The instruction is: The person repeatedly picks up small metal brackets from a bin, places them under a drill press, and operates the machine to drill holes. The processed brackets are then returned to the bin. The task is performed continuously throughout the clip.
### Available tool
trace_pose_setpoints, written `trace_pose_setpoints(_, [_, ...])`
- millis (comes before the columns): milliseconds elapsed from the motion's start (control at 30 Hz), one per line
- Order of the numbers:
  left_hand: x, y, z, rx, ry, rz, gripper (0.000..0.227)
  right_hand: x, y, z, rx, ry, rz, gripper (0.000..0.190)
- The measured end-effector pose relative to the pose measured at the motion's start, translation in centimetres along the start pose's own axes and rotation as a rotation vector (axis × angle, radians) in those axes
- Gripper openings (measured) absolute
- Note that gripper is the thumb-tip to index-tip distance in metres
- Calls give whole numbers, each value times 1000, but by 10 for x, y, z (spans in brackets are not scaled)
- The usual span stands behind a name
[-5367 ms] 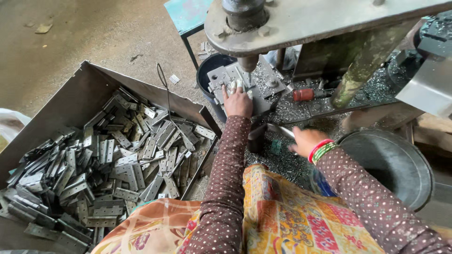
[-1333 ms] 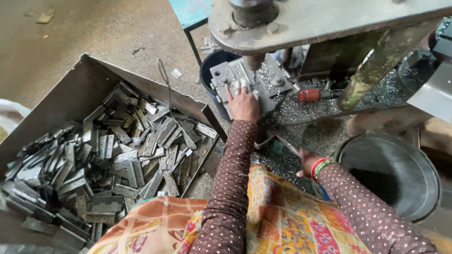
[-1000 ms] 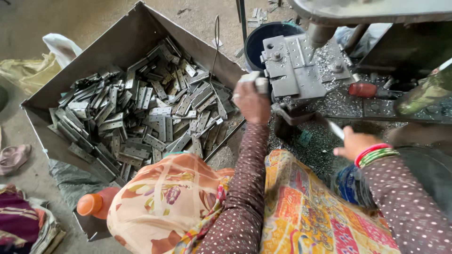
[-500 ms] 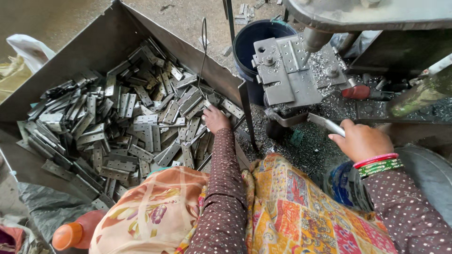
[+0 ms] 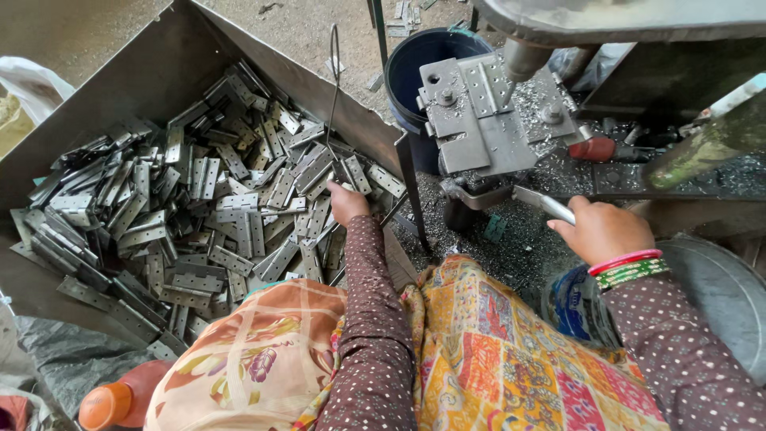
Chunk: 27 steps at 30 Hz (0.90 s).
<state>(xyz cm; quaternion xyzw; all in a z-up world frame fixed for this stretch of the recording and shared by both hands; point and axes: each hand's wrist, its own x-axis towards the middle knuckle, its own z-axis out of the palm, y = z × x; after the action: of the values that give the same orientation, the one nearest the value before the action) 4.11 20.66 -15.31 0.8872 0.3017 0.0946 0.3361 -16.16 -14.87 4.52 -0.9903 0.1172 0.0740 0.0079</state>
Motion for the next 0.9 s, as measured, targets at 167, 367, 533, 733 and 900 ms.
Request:
trace_pose_setpoints(167, [-10, 39, -41, -721, 18, -185, 34, 1, -1, 6, 31, 8, 1, 41])
trace_pose_setpoints(367, [-27, 104, -103, -825, 124, 328, 49, 3, -2, 7, 54, 25, -32, 40])
trace_pose_setpoints(533, [-71, 142, -94, -685, -210, 456, 43, 3, -5, 6, 45, 38, -46, 36])
trace_pose_setpoints(733, [-146, 159, -63, -461, -273, 751, 53, -1, -9, 1, 93, 54, -59, 34])
trace_pose_setpoints(900, [-170, 161, -63, -63, -185, 841, 38, 3, -11, -1, 115, -74, -11, 35])
